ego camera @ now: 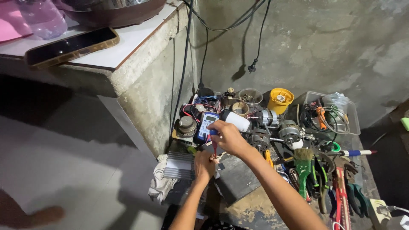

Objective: Repairing the internal circuitry of an electronic device by unscrewing the casing and inspecting components.

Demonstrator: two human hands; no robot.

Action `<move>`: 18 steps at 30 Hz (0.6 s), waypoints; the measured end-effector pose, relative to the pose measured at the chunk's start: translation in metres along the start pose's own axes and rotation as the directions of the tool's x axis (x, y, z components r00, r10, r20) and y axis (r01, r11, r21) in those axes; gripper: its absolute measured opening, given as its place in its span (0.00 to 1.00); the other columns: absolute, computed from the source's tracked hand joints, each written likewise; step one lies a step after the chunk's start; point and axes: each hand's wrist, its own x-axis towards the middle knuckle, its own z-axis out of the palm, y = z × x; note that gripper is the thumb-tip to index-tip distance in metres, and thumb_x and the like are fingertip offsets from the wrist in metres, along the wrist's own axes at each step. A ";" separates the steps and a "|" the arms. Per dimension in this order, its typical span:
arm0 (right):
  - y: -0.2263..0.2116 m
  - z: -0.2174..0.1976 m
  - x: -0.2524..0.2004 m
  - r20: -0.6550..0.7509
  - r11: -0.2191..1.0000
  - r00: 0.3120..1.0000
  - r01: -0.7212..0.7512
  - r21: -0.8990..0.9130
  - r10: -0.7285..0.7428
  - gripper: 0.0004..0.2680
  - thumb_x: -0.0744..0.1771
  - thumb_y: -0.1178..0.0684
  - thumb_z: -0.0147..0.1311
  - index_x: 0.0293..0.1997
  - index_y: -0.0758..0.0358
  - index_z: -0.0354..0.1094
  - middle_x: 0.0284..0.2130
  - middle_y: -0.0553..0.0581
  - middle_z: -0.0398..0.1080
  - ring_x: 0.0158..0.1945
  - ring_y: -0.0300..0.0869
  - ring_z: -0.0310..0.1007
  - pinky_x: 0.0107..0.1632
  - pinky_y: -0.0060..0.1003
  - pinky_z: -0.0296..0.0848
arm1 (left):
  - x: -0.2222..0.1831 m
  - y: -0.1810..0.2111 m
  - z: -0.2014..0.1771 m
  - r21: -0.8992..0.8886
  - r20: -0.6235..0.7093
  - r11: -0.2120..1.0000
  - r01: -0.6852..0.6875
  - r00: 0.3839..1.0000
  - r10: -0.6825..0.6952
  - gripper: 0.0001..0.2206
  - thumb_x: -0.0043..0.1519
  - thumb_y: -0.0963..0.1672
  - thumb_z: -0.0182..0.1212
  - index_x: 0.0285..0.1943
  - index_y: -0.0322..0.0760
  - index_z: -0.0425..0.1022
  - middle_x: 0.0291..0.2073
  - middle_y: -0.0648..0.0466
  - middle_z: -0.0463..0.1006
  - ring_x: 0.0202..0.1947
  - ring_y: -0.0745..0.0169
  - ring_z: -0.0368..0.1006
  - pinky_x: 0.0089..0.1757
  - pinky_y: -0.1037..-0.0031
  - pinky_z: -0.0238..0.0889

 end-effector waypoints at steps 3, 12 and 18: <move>0.002 0.009 -0.005 -0.070 0.992 0.996 -0.063 -0.105 0.056 0.15 0.61 0.52 0.69 0.50 0.53 0.70 0.40 0.60 0.69 0.36 0.58 0.79 0.42 0.52 0.78 | 0.002 -0.013 0.005 -0.042 -0.040 0.998 -0.041 0.998 0.039 0.05 0.51 0.41 0.67 0.32 0.41 0.75 0.30 0.50 0.70 0.42 0.43 0.71 0.46 0.58 0.69; -0.005 0.002 -0.001 0.001 0.999 0.999 -0.049 0.002 0.049 0.12 0.63 0.57 0.64 0.49 0.57 0.68 0.36 0.60 0.74 0.37 0.59 0.79 0.42 0.51 0.77 | 0.007 -0.030 0.013 -0.058 -0.069 0.996 -0.064 0.996 0.060 0.06 0.49 0.41 0.67 0.31 0.42 0.74 0.27 0.52 0.71 0.39 0.45 0.72 0.44 0.59 0.69; 0.011 0.009 -0.010 -0.065 0.976 0.995 -0.081 -0.200 0.069 0.13 0.63 0.51 0.65 0.50 0.51 0.68 0.37 0.56 0.68 0.37 0.58 0.78 0.42 0.50 0.78 | 0.007 -0.013 0.000 0.026 -0.020 0.996 -0.090 0.996 0.090 0.04 0.50 0.40 0.67 0.30 0.40 0.76 0.25 0.50 0.71 0.34 0.43 0.74 0.37 0.60 0.71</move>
